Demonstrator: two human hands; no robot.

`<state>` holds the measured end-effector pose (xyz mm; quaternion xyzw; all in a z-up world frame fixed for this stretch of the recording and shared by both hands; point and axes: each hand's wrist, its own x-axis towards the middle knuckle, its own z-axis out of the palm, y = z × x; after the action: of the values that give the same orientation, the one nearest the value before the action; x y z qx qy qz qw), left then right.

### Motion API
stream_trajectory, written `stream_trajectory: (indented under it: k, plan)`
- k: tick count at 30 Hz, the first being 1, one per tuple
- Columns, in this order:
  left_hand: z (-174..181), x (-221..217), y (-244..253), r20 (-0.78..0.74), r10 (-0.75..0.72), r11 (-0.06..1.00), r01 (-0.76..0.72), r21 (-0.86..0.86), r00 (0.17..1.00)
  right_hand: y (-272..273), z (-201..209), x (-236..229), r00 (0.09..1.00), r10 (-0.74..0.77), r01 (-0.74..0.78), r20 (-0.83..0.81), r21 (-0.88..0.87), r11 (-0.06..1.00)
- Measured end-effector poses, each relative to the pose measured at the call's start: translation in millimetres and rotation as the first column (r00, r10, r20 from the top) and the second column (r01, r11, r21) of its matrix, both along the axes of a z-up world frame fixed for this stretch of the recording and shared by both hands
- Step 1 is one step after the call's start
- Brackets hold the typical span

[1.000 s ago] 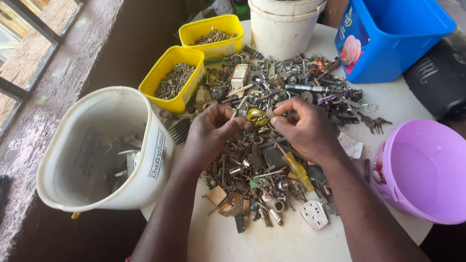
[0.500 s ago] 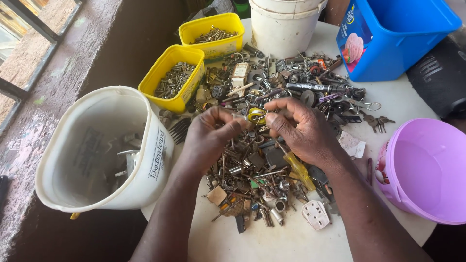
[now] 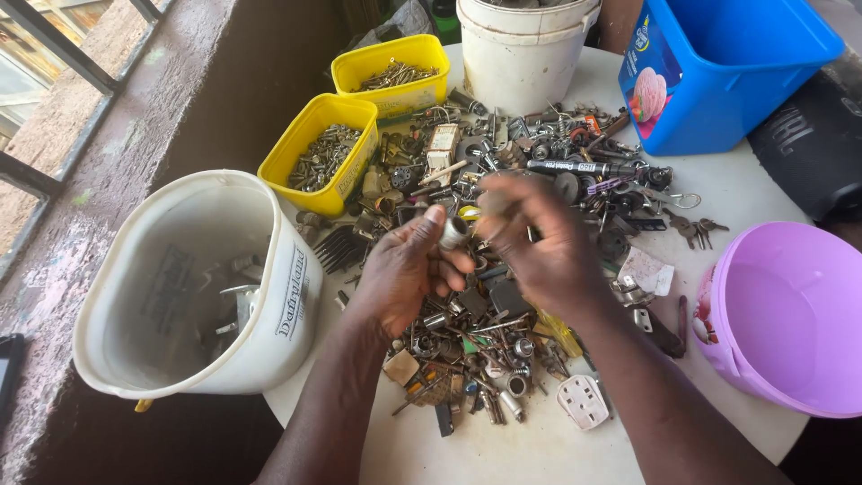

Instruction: The person sorts a large pile of mixed metal hardware on a white table, picking up items like screws, bolts, and electrical components by hand. They place selected items into a white bucket and occasionally move other containers on the table.

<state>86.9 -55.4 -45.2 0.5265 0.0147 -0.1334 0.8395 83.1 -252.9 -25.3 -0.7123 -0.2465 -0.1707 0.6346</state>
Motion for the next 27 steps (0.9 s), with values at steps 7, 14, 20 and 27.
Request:
stream_trajectory:
  k: [7, 14, 20, 27]
  plan:
    - [-10.0, 4.1, -0.3, 0.000, 0.061, 0.995, -0.061, -0.085, 0.998, -7.6, 9.9, 4.0, 0.996, 0.013, -0.014, 0.086, 0.022, 1.000]
    - [-5.3, 4.7, 0.4, 0.005, 0.153, 0.986, -0.152, -0.067, 0.988, -7.6, 3.6, -1.0, 0.967, -0.195, 0.202, 0.162, -0.026, 0.979]
    - [-15.7, 13.3, 0.2, 0.016, 0.228, 0.970, -0.226, -0.090, 0.973, -3.6, 5.9, -10.2, 0.961, -0.274, 0.273, 0.027, 0.024, 0.962]
    - [-15.1, 16.0, -6.2, 0.043, 0.274, 0.961, -0.271, -0.058, 0.961, 14.8, 13.5, -14.8, 0.971, -0.237, 0.236, 0.003, 0.092, 0.967]
